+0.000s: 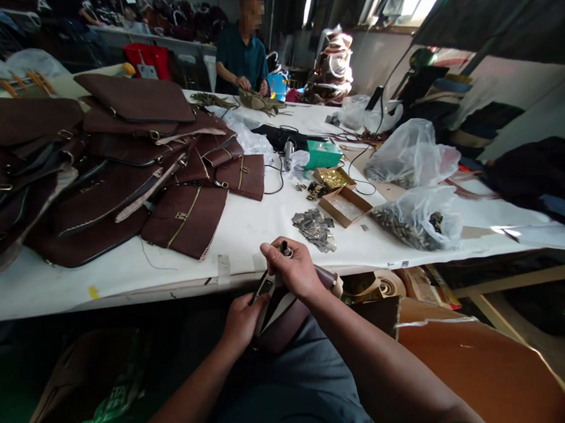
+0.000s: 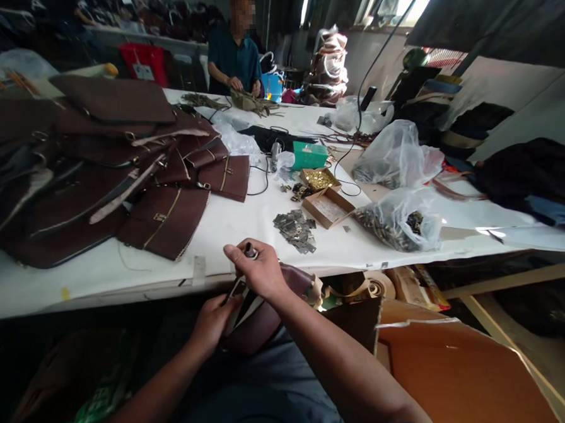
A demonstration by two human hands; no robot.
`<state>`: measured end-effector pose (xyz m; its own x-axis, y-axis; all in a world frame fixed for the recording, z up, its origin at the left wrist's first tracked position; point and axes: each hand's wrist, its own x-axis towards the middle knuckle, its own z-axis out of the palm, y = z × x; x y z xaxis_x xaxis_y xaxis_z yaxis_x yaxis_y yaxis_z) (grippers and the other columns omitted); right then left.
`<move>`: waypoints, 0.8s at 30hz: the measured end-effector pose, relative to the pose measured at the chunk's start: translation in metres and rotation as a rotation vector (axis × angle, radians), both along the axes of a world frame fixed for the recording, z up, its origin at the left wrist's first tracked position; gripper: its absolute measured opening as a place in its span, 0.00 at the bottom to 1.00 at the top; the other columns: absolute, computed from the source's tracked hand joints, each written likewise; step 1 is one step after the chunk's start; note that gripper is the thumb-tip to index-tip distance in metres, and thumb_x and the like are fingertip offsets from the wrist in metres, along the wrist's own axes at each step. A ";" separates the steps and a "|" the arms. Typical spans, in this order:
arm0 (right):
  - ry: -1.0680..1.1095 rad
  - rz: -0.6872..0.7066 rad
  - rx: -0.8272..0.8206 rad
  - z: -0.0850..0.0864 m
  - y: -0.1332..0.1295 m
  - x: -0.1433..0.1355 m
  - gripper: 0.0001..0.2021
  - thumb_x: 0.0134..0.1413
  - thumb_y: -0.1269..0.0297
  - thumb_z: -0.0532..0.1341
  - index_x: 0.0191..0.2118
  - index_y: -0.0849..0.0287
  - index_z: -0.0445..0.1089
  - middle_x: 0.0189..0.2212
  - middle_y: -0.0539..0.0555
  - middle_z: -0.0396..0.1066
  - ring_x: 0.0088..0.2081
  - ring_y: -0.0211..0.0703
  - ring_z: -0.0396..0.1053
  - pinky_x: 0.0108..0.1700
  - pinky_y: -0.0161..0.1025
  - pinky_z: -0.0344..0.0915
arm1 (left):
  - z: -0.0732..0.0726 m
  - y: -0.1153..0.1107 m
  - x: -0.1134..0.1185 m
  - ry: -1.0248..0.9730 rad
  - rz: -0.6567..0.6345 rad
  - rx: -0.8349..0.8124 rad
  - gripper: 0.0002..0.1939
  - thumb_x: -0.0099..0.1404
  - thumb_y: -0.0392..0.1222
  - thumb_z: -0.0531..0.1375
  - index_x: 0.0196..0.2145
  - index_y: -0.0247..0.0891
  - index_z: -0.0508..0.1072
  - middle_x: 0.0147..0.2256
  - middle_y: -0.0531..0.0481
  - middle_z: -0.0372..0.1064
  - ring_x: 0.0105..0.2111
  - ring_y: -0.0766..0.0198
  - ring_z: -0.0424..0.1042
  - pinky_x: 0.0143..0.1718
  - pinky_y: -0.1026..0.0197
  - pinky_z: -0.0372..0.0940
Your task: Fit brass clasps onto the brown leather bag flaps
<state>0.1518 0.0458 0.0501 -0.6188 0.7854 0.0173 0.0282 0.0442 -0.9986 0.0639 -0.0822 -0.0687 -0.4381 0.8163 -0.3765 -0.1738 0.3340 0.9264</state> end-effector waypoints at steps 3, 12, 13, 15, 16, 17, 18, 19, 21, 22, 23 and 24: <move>-0.009 -0.008 0.070 -0.002 0.010 0.018 0.23 0.60 0.41 0.69 0.27 0.56 0.71 0.21 0.49 0.73 0.24 0.40 0.67 0.30 0.38 0.64 | -0.011 0.001 -0.001 -0.164 0.048 -0.007 0.27 0.56 0.67 0.70 0.32 0.36 0.82 0.27 0.47 0.79 0.29 0.53 0.76 0.32 0.58 0.65; 0.075 -0.180 0.091 -0.040 0.008 0.014 0.18 0.66 0.45 0.67 0.32 0.54 0.73 0.28 0.53 0.78 0.32 0.46 0.75 0.42 0.44 0.71 | 0.002 0.015 0.018 -0.430 0.253 0.035 0.28 0.53 0.65 0.73 0.38 0.37 0.83 0.30 0.48 0.80 0.32 0.54 0.78 0.34 0.58 0.68; 0.070 -0.202 0.093 -0.044 0.009 0.010 0.19 0.66 0.45 0.67 0.32 0.54 0.73 0.28 0.53 0.77 0.32 0.46 0.75 0.42 0.44 0.71 | 0.003 0.016 0.019 -0.446 0.274 0.029 0.27 0.53 0.64 0.73 0.37 0.37 0.82 0.28 0.49 0.79 0.30 0.55 0.77 0.32 0.59 0.67; 0.048 -0.228 0.095 -0.047 0.014 0.003 0.20 0.66 0.43 0.66 0.31 0.54 0.72 0.27 0.52 0.77 0.31 0.45 0.74 0.41 0.42 0.71 | 0.004 0.019 0.021 -0.476 0.308 0.012 0.25 0.52 0.62 0.74 0.34 0.37 0.81 0.25 0.51 0.76 0.27 0.58 0.74 0.29 0.60 0.64; 0.033 -0.228 0.091 -0.047 0.017 -0.001 0.21 0.66 0.43 0.65 0.31 0.54 0.72 0.27 0.52 0.76 0.31 0.44 0.74 0.40 0.41 0.70 | 0.005 0.020 0.022 -0.489 0.322 0.004 0.25 0.52 0.62 0.74 0.33 0.37 0.81 0.24 0.52 0.75 0.25 0.60 0.73 0.28 0.60 0.63; 0.019 -0.222 0.081 -0.046 0.020 -0.004 0.21 0.66 0.42 0.65 0.31 0.54 0.71 0.27 0.52 0.76 0.30 0.43 0.73 0.38 0.40 0.70 | 0.006 0.021 0.022 -0.501 0.333 -0.005 0.24 0.51 0.61 0.74 0.33 0.37 0.80 0.23 0.53 0.74 0.24 0.61 0.72 0.27 0.61 0.63; 0.007 -0.212 0.066 -0.045 0.023 -0.007 0.22 0.66 0.41 0.65 0.31 0.54 0.71 0.26 0.52 0.76 0.29 0.42 0.71 0.37 0.40 0.69 | 0.007 0.022 0.022 -0.512 0.340 -0.014 0.24 0.51 0.61 0.75 0.32 0.37 0.80 0.23 0.53 0.74 0.24 0.61 0.71 0.26 0.61 0.62; -0.001 -0.199 0.045 -0.044 0.027 -0.010 0.22 0.66 0.41 0.65 0.30 0.54 0.70 0.26 0.51 0.75 0.28 0.42 0.70 0.36 0.39 0.68 | 0.009 0.023 0.022 -0.523 0.346 -0.022 0.24 0.50 0.60 0.75 0.31 0.37 0.80 0.23 0.53 0.74 0.24 0.61 0.71 0.26 0.61 0.62; -0.008 -0.177 0.004 -0.042 0.033 -0.014 0.23 0.66 0.41 0.65 0.30 0.54 0.69 0.25 0.51 0.75 0.27 0.42 0.70 0.36 0.39 0.68 | 0.012 0.025 0.021 -0.543 0.355 -0.038 0.23 0.49 0.59 0.75 0.31 0.37 0.79 0.24 0.52 0.75 0.24 0.61 0.71 0.26 0.61 0.62; -0.013 -0.167 -0.011 -0.040 0.035 -0.016 0.23 0.66 0.40 0.65 0.29 0.54 0.69 0.25 0.51 0.74 0.27 0.42 0.70 0.36 0.39 0.69 | 0.014 0.026 0.020 -0.551 0.360 -0.045 0.23 0.49 0.59 0.75 0.31 0.37 0.79 0.24 0.52 0.75 0.24 0.61 0.71 0.26 0.61 0.62; -0.018 -0.156 -0.020 -0.039 0.037 -0.017 0.23 0.66 0.40 0.65 0.29 0.54 0.69 0.24 0.51 0.74 0.27 0.41 0.70 0.37 0.39 0.69 | 0.015 0.026 0.020 -0.558 0.365 -0.051 0.23 0.49 0.59 0.75 0.31 0.37 0.79 0.24 0.52 0.76 0.24 0.61 0.71 0.26 0.61 0.62; -0.022 -0.147 -0.026 -0.039 0.039 -0.018 0.23 0.66 0.40 0.65 0.29 0.55 0.69 0.24 0.50 0.74 0.27 0.41 0.70 0.37 0.39 0.70 | 0.017 0.027 0.019 -0.563 0.371 -0.056 0.23 0.49 0.58 0.75 0.31 0.36 0.80 0.24 0.52 0.76 0.23 0.62 0.71 0.26 0.62 0.62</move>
